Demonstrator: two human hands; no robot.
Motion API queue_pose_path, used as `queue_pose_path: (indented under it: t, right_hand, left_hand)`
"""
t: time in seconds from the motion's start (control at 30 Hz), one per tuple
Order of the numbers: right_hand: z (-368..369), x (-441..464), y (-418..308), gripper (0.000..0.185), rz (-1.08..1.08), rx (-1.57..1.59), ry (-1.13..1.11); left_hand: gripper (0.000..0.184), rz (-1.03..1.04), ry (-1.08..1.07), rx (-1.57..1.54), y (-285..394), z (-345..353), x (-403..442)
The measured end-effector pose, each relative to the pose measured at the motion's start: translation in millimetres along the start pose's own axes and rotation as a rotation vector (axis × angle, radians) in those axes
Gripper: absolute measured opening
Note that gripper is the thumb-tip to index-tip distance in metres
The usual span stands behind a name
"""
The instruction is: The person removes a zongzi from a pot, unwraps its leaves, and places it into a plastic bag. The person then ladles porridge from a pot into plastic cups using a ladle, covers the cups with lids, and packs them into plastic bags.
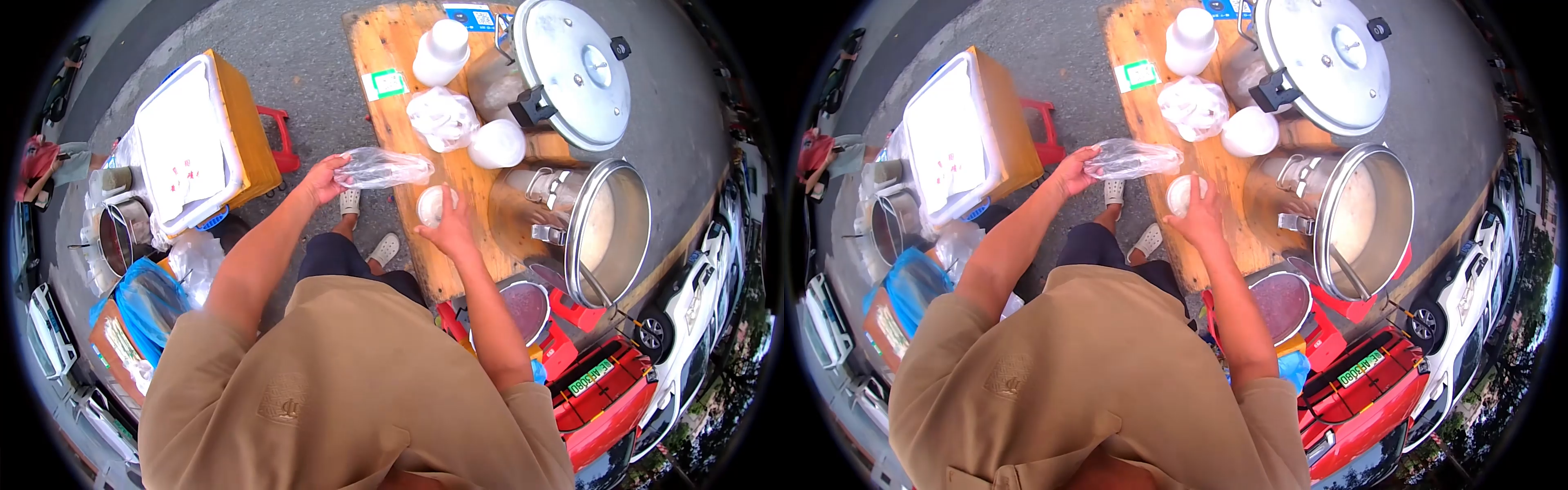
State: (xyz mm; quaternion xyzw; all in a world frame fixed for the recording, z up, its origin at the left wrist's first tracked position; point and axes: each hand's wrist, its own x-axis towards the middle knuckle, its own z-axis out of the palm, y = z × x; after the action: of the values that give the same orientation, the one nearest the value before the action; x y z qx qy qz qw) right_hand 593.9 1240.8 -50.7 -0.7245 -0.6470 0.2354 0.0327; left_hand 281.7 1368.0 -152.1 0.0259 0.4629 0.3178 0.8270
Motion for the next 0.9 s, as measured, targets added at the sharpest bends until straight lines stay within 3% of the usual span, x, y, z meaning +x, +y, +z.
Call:
queue_pose_path:
  t: [0.1, 0.2, 0.5, 0.63, 0.9]
  right_hand:
    - [-6, 9, -24, 0.108, 0.128, -0.066, -0.165]
    - [-3, 17, -24, 0.106, 0.184, -0.046, -0.209]
    - [-58, -11, -24, 0.101, 0.220, 0.037, -0.067]
    - [-72, -5, -36, 0.101, 0.123, -0.001, 0.020]
    - [-22, 49, -47, 0.102, 0.105, -0.010, -0.075]
  left_hand:
    - [0.019, -0.012, 0.057, 0.008, -7, -5, 14]
    - [0.016, -0.054, 0.028, 0.039, -20, 0, 23]
    - [0.015, -0.137, -0.052, 0.219, -74, 60, 30]
    - [0.017, -0.151, -0.092, 0.288, -95, 85, 34]
    - [0.015, -0.117, 0.016, 0.383, -102, 105, 33]
